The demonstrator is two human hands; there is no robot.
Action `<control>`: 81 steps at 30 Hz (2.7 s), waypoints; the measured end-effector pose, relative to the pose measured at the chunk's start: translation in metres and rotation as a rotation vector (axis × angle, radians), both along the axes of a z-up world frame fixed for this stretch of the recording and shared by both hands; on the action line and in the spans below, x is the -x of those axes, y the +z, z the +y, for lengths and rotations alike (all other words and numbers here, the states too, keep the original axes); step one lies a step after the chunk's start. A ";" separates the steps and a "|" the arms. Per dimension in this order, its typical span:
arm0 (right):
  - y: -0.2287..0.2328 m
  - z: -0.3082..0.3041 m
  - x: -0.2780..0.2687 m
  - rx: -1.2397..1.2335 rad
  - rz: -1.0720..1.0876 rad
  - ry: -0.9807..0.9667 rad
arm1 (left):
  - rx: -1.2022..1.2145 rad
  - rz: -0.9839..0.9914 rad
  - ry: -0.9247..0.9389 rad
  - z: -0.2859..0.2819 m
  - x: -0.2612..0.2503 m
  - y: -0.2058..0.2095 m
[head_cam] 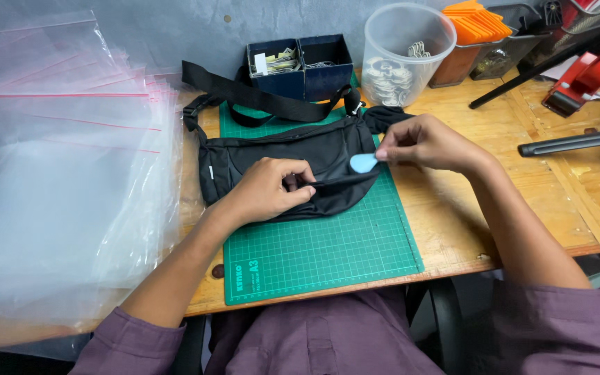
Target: The person removes a black shoulder bag from a plastic bag and places it on a green cutting mat. They use a small blue brush to clean the exterior of the bag, including the front pocket and the adjustable strap, then set the brush aside.
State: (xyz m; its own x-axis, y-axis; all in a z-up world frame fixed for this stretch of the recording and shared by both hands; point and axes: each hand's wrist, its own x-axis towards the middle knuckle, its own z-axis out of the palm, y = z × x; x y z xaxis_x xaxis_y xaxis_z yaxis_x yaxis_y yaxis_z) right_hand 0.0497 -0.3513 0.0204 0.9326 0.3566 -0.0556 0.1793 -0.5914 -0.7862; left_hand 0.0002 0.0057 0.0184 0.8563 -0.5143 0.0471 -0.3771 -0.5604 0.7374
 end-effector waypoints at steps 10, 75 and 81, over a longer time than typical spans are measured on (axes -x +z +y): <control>-0.014 -0.008 -0.010 -0.019 -0.202 -0.083 | -0.002 0.013 -0.079 0.007 0.006 0.024; 0.058 0.098 0.041 0.407 -0.168 0.193 | -0.111 0.071 -0.115 0.056 -0.004 0.015; 0.079 0.097 0.055 0.285 -0.277 0.249 | -0.067 0.023 0.019 0.068 0.018 0.080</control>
